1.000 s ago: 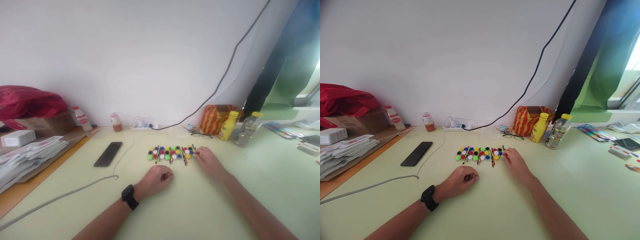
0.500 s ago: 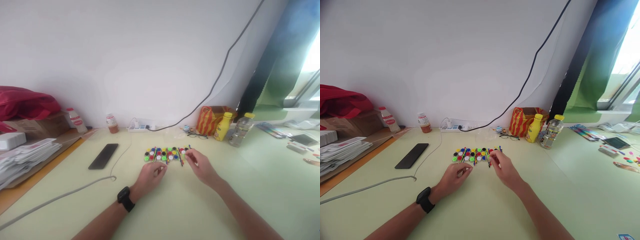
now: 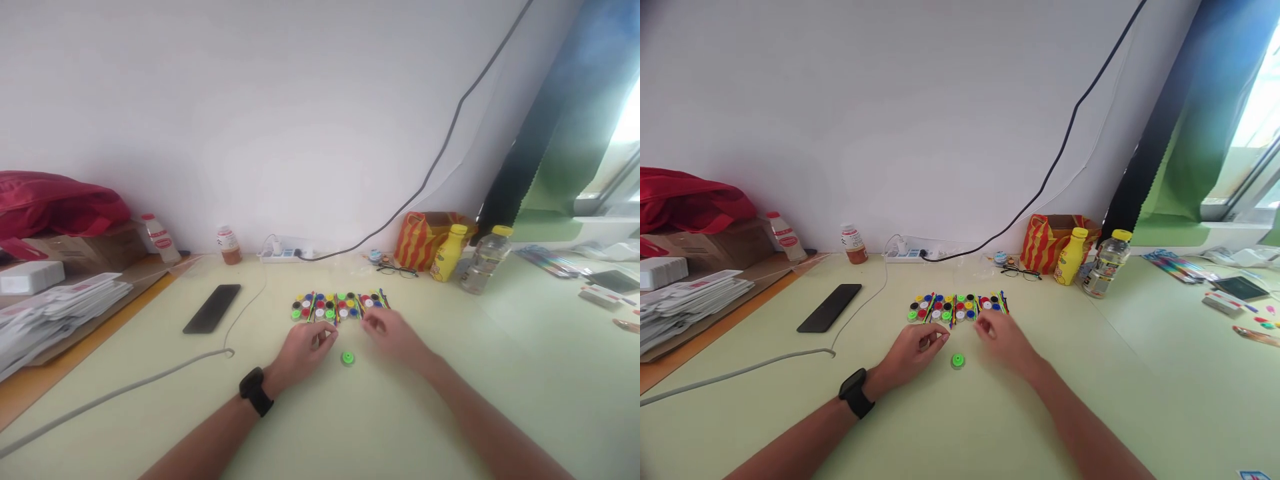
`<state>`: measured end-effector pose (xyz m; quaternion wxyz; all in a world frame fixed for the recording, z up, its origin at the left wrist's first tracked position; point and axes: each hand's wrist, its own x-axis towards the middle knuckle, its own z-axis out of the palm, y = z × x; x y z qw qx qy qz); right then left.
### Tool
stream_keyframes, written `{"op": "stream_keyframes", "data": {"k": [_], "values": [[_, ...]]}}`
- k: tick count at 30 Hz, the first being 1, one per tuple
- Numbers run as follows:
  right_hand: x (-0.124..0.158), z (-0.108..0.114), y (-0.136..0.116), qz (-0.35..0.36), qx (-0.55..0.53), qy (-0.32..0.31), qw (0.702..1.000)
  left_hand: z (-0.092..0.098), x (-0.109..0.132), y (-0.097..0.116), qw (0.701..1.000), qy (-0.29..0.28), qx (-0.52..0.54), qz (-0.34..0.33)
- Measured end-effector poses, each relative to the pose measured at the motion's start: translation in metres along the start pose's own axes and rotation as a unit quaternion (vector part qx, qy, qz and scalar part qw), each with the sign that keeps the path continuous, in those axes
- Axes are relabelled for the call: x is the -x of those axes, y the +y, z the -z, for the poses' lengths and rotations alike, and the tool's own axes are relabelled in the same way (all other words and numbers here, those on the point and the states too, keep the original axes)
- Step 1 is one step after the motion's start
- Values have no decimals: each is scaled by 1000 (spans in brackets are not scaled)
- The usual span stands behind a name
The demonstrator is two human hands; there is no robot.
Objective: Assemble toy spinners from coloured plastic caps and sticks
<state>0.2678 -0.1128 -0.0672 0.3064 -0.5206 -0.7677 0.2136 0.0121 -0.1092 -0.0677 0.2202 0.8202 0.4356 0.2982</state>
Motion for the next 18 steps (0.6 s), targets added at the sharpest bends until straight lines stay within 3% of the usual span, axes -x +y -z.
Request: {"op": "stream_keyframes", "data": {"k": [3,7,18], "values": [[-10,14,36,-104,100,118,982,1,0,-1,1000,-8,-3,2],[-14,17,67,-133,136,128,973,1,-1,-1,1000,-14,-7,2],[-18,6,65,-174,155,125,964,0,-1,-1,999,-30,-15,6]]}}
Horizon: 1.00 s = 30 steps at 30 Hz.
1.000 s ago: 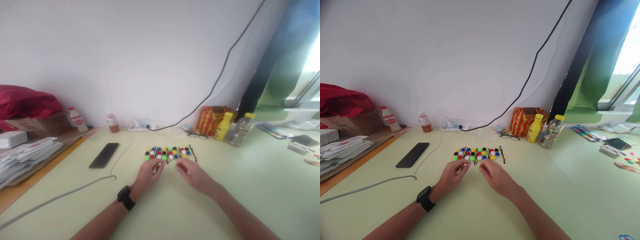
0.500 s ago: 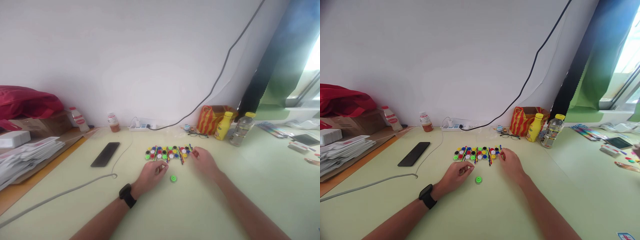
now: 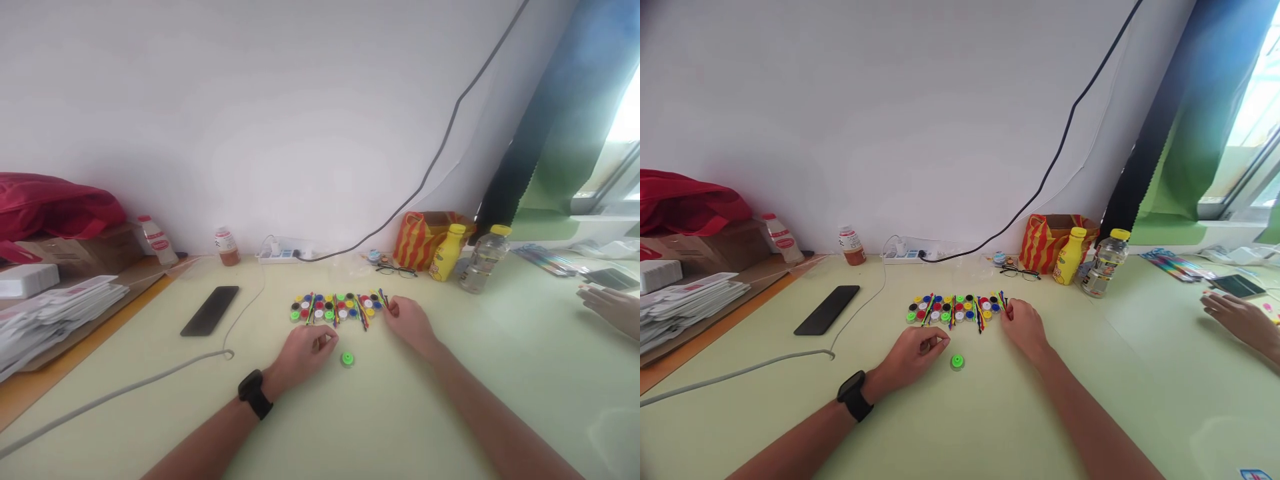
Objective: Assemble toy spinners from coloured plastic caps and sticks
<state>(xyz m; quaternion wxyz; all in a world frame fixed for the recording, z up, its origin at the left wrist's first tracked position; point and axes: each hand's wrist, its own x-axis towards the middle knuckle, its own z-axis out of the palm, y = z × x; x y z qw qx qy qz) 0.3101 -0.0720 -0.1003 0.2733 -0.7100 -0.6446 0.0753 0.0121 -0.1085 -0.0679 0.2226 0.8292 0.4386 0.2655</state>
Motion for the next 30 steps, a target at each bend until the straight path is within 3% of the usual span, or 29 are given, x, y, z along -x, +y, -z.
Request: {"op": "stream_keyframes", "data": {"k": [20,24,28,30], "values": [[-5,1,2,-59,-80,-7,995,0,0,-2,1000,-22,4,2],[-6,3,5,-59,-101,18,993,-1,0,-3,1000,-19,0,-3],[-7,11,4,-50,-191,49,979,-1,0,-4,1000,10,-4,-4],[-6,19,-1,-38,-269,30,962,-1,-1,-4,999,45,1,-5]]}}
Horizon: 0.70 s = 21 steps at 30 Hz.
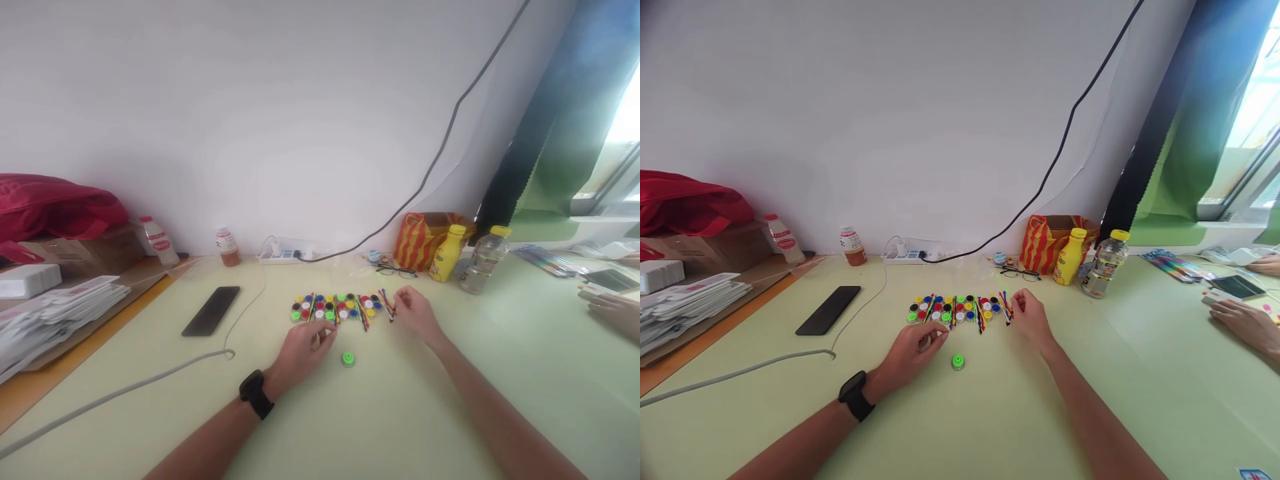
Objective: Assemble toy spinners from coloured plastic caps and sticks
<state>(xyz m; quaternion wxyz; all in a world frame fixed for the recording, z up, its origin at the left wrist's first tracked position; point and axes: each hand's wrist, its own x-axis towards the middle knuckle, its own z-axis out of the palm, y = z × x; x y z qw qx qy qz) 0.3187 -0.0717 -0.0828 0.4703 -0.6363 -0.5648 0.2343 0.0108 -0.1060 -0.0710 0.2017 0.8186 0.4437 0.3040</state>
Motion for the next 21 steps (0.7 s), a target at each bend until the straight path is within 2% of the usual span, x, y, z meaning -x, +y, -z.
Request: {"op": "stream_keyframes", "data": {"k": [3,6,8,11,15,21], "values": [[8,5,-18,9,-109,-108,988,2,-1,1,997,79,14,-9],[22,7,-36,21,-172,-261,950,6,1,4,991,117,40,-44],[31,4,-43,19,-187,-351,917,10,3,7,992,89,60,-73],[41,-2,-44,2,-182,-447,876,14,5,11,991,-1,71,-111],[44,-10,-40,-26,-171,-491,854,8,6,14,989,-88,45,-111],[45,-12,-40,-56,-149,-477,864,-6,4,12,989,-100,22,-106]]}}
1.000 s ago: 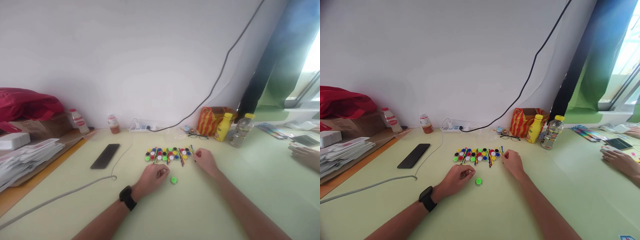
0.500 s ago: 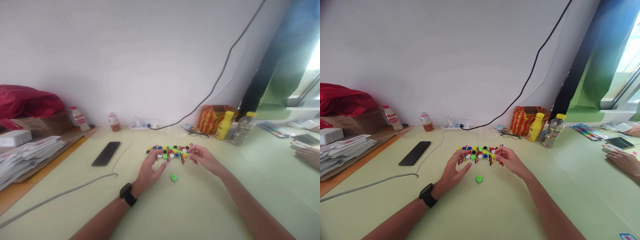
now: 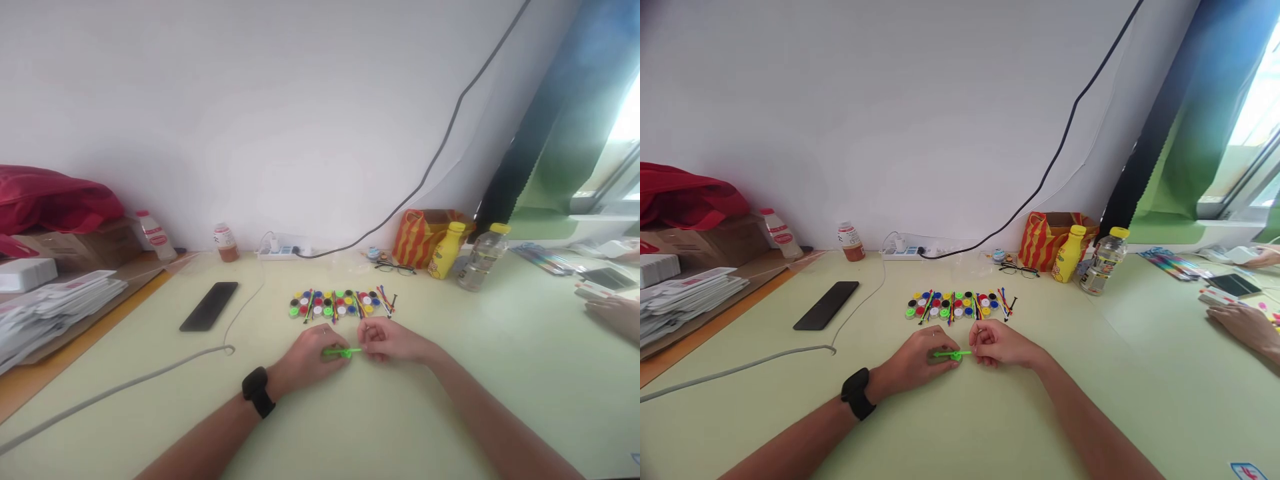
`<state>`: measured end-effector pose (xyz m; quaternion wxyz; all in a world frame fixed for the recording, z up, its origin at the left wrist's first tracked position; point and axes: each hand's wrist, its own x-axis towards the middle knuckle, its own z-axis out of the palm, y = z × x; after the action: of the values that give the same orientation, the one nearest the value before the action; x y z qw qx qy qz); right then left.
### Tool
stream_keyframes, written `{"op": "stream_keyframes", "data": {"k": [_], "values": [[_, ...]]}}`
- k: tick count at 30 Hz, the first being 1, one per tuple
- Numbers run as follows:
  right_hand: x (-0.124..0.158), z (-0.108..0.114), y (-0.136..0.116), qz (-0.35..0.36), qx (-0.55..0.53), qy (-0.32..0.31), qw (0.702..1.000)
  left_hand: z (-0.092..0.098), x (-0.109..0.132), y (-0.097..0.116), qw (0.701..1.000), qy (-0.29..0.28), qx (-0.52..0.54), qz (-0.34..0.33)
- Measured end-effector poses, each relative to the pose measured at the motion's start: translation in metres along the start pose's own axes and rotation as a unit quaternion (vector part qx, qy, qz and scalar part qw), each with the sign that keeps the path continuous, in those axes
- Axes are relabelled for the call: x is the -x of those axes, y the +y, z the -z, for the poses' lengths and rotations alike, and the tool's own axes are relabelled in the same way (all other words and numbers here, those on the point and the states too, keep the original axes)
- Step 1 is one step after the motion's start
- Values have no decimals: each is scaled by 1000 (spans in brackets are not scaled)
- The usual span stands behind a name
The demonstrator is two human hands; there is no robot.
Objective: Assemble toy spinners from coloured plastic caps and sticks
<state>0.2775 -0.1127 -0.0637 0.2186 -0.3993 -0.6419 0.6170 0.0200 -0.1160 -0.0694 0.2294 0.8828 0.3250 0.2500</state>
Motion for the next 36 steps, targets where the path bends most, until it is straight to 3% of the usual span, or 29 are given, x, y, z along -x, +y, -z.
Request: {"op": "stream_keyframes", "data": {"k": [9,14,20,25,29,33,36], "values": [[-10,-9,7,2,39,105,994,-4,-3,-8,996,47,-64,48],[-16,-14,16,78,56,121,988,-5,-1,-2,997,41,-69,2],[-9,-23,20,102,91,169,976,-4,6,7,993,31,-102,-46],[-3,-31,18,88,71,229,967,0,8,9,990,103,-87,-36],[1,-31,13,40,45,228,972,6,9,4,987,157,-42,10],[4,-20,11,63,-45,255,964,13,7,-6,979,203,-5,34],[6,-6,12,71,-49,303,949,16,5,-12,974,222,4,48]]}}
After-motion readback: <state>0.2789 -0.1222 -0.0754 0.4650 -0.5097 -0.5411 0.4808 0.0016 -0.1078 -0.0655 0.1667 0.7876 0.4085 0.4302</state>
